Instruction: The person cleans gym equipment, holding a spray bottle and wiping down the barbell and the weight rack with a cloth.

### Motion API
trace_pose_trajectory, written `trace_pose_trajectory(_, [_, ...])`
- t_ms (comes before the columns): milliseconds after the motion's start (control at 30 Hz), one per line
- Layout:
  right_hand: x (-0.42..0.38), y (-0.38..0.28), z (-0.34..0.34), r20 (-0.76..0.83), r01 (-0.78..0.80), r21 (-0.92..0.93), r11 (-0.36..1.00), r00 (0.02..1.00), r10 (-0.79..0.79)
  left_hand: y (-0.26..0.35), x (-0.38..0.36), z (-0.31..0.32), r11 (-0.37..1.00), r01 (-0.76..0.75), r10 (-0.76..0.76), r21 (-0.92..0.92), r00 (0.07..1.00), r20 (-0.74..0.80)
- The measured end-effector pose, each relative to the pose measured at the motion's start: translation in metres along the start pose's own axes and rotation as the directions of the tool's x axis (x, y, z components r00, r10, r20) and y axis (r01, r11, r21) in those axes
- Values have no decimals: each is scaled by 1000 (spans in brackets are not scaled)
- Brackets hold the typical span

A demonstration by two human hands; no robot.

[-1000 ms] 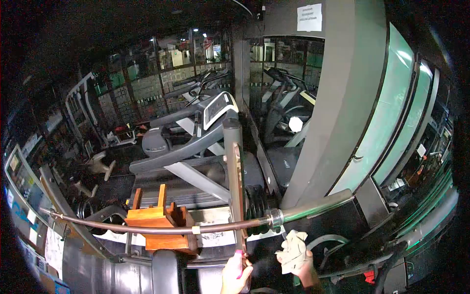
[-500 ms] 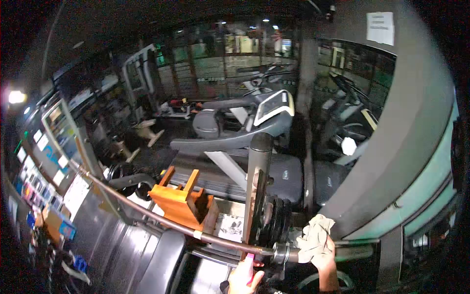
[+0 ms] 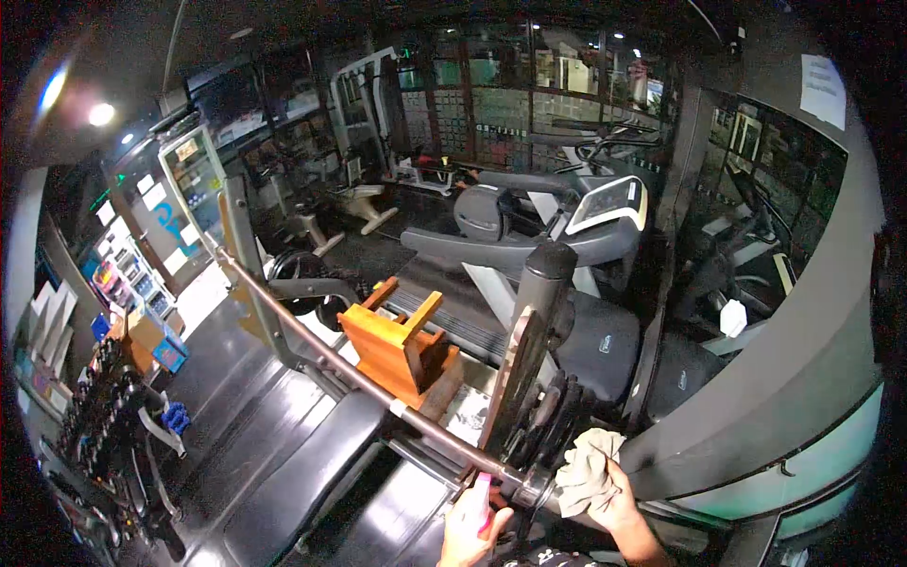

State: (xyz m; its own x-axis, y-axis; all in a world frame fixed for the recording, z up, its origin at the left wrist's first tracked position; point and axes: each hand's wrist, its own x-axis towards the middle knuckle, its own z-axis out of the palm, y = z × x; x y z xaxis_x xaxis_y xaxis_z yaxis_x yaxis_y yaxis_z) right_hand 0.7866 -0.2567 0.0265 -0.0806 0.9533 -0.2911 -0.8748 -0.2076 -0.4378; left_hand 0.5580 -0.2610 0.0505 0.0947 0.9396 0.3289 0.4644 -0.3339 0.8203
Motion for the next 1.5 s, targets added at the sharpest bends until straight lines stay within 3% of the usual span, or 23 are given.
trace_pose_trajectory(100, [4,0,-12,0,3,-68,998,1000,-3,9,-2,-6,964,182,-167,-193,982,91])
trace_pose_trajectory(200, [2,-6,-6,-32,-43,-137,990,999,39,11,-2,-4,962,152,-150,-227,988,25])
trace_pose_trajectory(267, [8,-9,-9,-46,-154,-189,970,988,148,18,-3,-8,957,217,-213,-194,976,42])
trace_pose_trajectory(333, [10,-13,-2,-55,-158,-270,950,987,149,22,-6,-2,976,148,-152,-161,988,-11])
trace_pose_trajectory(367, [14,-17,-7,-24,-220,-317,923,974,224,26,-7,2,931,255,-267,-263,963,-13])
trace_pose_trajectory(400, [19,-22,-8,8,-275,-364,890,955,298,19,-10,8,975,142,-153,-170,987,-55])
trace_pose_trajectory(433, [21,-17,-6,-6,-211,-362,908,974,225,21,-12,11,968,161,-177,-190,982,-70])
trace_pose_trajectory(567, [28,-22,-5,54,-240,-412,879,957,286,45,-11,17,921,272,-314,-278,942,-120])
trace_pose_trajectory(700, [41,-33,-36,92,-362,-260,895,913,397,50,-14,35,924,280,-326,-260,933,-155])
trace_pose_trajectory(733, [43,-35,-43,114,-384,-209,899,904,413,53,-14,37,954,247,-274,-170,948,-164])
trace_pose_trajectory(767, [40,-36,-35,31,-339,-261,904,933,359,56,-16,39,974,211,-221,-78,961,-168])
trace_pose_trajectory(800, [42,-41,-43,48,-344,-260,902,929,368,59,-17,41,974,216,-226,-73,957,-181])
trace_pose_trajectory(967, [48,-50,-71,109,-317,-178,931,934,339,69,-26,54,939,325,-342,-113,917,-203])
trace_pose_trajectory(1100, [41,-45,-84,149,-292,-149,945,938,313,67,-29,61,947,312,-321,-79,925,-202])
trace_pose_trajectory(1167, [35,-47,-89,122,-276,-153,949,948,295,74,-26,63,914,309,-369,-262,903,-223])
trace_pose_trajectory(1300, [24,-59,-87,120,-305,-159,939,938,325,82,-21,66,931,247,-321,-270,906,-278])
trace_pose_trajectory(1500, [16,-65,-89,145,-232,-128,964,957,250,99,-11,65,953,211,-268,-218,922,-279])
